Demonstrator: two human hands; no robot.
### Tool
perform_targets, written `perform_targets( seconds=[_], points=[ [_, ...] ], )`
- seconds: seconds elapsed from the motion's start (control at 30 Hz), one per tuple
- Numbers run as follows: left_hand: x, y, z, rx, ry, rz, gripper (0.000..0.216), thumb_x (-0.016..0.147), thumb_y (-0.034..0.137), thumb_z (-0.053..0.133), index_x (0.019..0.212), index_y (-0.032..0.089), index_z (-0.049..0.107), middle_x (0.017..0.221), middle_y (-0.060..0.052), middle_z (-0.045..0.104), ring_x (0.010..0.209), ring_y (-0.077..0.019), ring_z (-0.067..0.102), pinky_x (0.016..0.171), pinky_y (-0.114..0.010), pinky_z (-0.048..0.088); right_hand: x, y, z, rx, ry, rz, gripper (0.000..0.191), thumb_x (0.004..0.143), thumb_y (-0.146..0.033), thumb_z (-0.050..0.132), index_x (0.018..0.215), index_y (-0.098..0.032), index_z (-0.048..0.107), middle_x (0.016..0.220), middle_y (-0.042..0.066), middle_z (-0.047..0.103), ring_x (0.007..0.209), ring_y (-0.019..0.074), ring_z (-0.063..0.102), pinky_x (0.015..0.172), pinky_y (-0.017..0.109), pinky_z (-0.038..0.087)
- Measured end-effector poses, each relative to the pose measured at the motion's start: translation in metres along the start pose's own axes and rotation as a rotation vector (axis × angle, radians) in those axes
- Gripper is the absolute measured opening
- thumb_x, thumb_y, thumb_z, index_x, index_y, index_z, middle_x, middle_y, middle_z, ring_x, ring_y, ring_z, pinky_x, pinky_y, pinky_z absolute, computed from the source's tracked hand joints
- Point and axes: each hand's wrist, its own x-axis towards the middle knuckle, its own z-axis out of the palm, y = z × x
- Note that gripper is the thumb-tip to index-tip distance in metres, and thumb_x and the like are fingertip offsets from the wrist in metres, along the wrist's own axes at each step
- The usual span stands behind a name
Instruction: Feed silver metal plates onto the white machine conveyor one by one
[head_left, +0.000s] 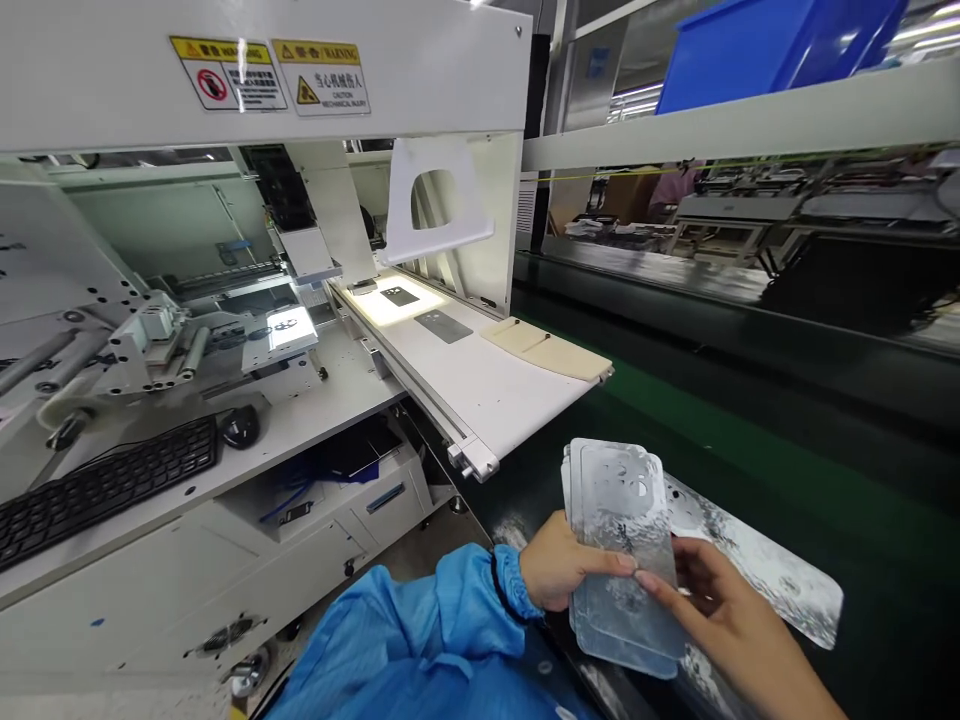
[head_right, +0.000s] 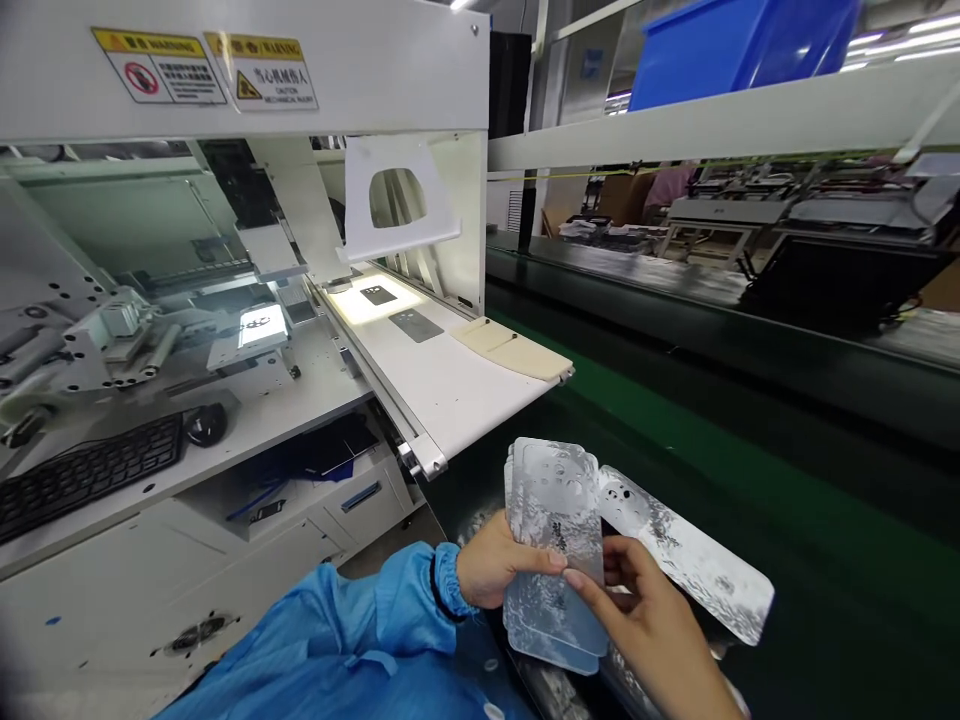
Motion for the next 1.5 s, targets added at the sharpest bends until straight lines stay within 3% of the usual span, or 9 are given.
perform_targets(
  seconds=[0.13, 0.3, 0.4, 0.53, 0.7, 0.77, 0.97, 1.27, 1.5],
  points=[
    [0.003, 0.003, 0.003, -0.067, 0.051, 0.051, 0.058, 0.044, 0.036, 0.090, 0.093, 0.012, 0.072, 0.091, -0.011, 0.073, 0.092, -0.0279, 0.067, 0.093, -0.044, 0.047, -0.005, -0.006, 0.005, 0.122, -0.150, 0.023, 0.048, 0.072, -0.059, 0.066, 0.102, -0.024, 0.056, 0.096, 0.011, 0.070, 0.085, 0.0295, 0.069, 0.071, 0.041, 0.059],
    [0.008, -0.008, 0.016, -0.113, 0.040, 0.131, 0.058, 0.061, 0.051, 0.080, 0.103, 0.012, 0.070, 0.104, -0.013, 0.072, 0.109, -0.0318, 0.063, 0.104, -0.047, 0.042, -0.019, -0.008, 0.014, -0.178, 0.078, -0.063, 0.080, 0.062, -0.060, 0.072, 0.125, -0.023, 0.038, 0.132, 0.020, 0.053, 0.115, 0.0370, 0.057, 0.081, 0.046, 0.056],
    [0.011, -0.015, 0.021, -0.017, -0.049, 0.115, 0.060, 0.070, 0.058, 0.070, 0.110, 0.013, 0.068, 0.117, -0.013, 0.067, 0.120, -0.0304, 0.056, 0.111, -0.044, 0.036, -0.021, -0.007, 0.013, -0.350, 0.103, -0.190, 0.061, 0.063, -0.050, 0.073, 0.109, -0.024, 0.044, 0.133, 0.017, 0.050, 0.118, 0.0351, 0.053, 0.090, 0.046, 0.051],
    [0.029, -0.002, 0.014, 0.301, -0.256, 0.104, 0.068, 0.071, 0.059, 0.070, 0.119, 0.013, 0.061, 0.126, -0.015, 0.061, 0.126, -0.0309, 0.051, 0.110, -0.045, 0.035, -0.009, -0.001, -0.026, -0.454, 0.166, -0.328, 0.027, 0.072, -0.036, 0.059, 0.093, -0.025, 0.047, 0.110, 0.011, 0.058, 0.101, 0.0271, 0.059, 0.082, 0.039, 0.050],
    [0.073, 0.028, -0.007, 0.753, -0.177, 0.299, 0.107, 0.050, 0.038, 0.088, 0.140, 0.026, 0.032, 0.156, -0.017, 0.015, 0.143, -0.0357, 0.021, 0.097, -0.049, 0.045, 0.010, 0.034, -0.094, -0.671, 0.209, -0.227, 0.030, 0.064, -0.033, 0.058, 0.091, -0.023, 0.049, 0.100, 0.009, 0.060, 0.089, 0.0268, 0.059, 0.078, 0.039, 0.048],
    [0.091, 0.029, -0.013, 1.015, -0.229, 0.282, 0.101, 0.044, 0.035, 0.090, 0.131, 0.023, 0.040, 0.157, -0.020, 0.007, 0.143, -0.0395, 0.017, 0.096, -0.053, 0.045, 0.017, 0.053, -0.102, -0.714, 0.113, -0.128, 0.036, 0.060, -0.031, 0.061, 0.093, -0.023, 0.050, 0.102, 0.009, 0.062, 0.092, 0.0283, 0.060, 0.080, 0.040, 0.049],
    [0.129, 0.015, 0.008, 1.564, -0.513, 0.259, 0.065, 0.032, 0.035, 0.093, 0.082, 0.018, 0.053, 0.152, -0.022, 0.027, 0.143, -0.0407, 0.018, 0.110, -0.056, 0.029, 0.021, 0.063, -0.086, -0.836, 0.042, 0.007, 0.037, 0.054, -0.029, 0.068, 0.086, -0.025, 0.050, 0.133, 0.013, 0.053, 0.120, 0.0364, 0.051, 0.076, 0.039, 0.051],
    [0.148, 0.016, 0.048, 2.079, -0.831, 0.283, 0.068, 0.051, 0.037, 0.087, 0.106, 0.011, 0.056, 0.116, -0.021, 0.059, 0.110, -0.0385, 0.054, 0.084, -0.045, 0.046, 0.017, 0.036, -0.085, -0.936, 0.053, 0.024, 0.031, 0.062, -0.024, 0.065, 0.091, -0.023, 0.052, 0.104, 0.009, 0.063, 0.094, 0.0282, 0.062, 0.064, 0.033, 0.048],
    [0.139, 0.023, 0.031, 1.877, -0.698, 0.341, 0.076, 0.052, 0.044, 0.085, 0.115, 0.019, 0.049, 0.136, -0.018, 0.048, 0.123, -0.0362, 0.046, 0.091, -0.045, 0.044, 0.014, 0.047, -0.081, -1.017, 0.106, -0.116, 0.047, 0.062, -0.025, 0.067, 0.108, -0.022, 0.059, 0.137, 0.013, 0.053, 0.127, 0.0370, 0.047, 0.094, 0.052, 0.047]
  ],
)
